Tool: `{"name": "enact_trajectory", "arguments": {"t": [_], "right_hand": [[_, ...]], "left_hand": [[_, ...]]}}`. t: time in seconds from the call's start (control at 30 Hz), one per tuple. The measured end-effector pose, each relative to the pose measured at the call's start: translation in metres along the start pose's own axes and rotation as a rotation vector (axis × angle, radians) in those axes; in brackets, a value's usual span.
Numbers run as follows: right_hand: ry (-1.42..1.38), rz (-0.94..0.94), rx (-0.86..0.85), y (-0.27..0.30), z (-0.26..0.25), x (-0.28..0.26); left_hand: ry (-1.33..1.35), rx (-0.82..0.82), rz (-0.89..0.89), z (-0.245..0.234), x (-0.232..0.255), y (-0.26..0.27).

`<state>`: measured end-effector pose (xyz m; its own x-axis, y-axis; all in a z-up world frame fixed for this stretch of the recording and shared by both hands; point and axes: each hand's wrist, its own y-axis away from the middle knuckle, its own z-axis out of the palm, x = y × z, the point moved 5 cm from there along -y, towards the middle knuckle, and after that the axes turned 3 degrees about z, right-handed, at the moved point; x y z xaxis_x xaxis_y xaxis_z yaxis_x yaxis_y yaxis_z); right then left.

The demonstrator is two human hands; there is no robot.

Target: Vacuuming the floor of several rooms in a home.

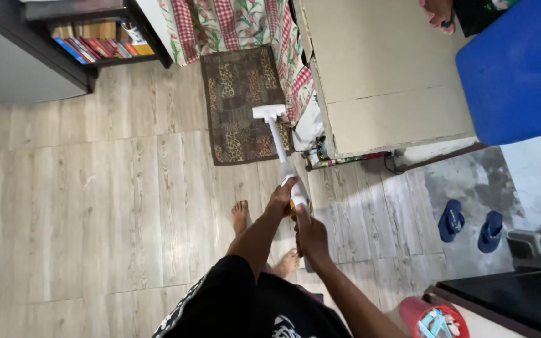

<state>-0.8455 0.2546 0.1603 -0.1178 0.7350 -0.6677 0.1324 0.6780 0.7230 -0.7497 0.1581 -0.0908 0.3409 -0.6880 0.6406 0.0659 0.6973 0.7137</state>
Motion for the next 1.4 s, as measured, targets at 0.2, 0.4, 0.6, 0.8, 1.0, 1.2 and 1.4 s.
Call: {"name": "enact_trajectory", "arguments": {"t": [0.2,0.4,0.6,0.8,1.0,1.2,1.4], "right_hand": [[0.013,-0.076,-0.018,0.003,0.007,-0.05],[0.018,-0.201,-0.019,-0.039,0.037,-0.12],[0.008,-0.203,0.024,-0.138,0.083,-0.19],[-0.05,-0.162,-0.008,-0.223,0.117,-0.24],[-0.136,-0.069,-0.054,-0.269,0.121,-0.207],[-0.05,0.044,-0.011,-0.232,0.097,-0.162],[-0.072,0.061,-0.033,-0.161,0.076,-0.12]], "left_hand": [[0.054,-0.025,-0.11,0.016,0.074,0.025],[0.01,0.051,0.028,0.004,0.166,-0.011],[-0.309,0.022,0.33,-0.029,0.228,-0.162],[-0.193,0.145,0.099,-0.042,0.313,-0.194],[-0.237,0.211,0.049,-0.043,0.318,-0.184],[-0.204,0.151,-0.099,-0.031,0.249,-0.155],[-0.069,0.092,0.005,-0.029,0.167,-0.123]]}}
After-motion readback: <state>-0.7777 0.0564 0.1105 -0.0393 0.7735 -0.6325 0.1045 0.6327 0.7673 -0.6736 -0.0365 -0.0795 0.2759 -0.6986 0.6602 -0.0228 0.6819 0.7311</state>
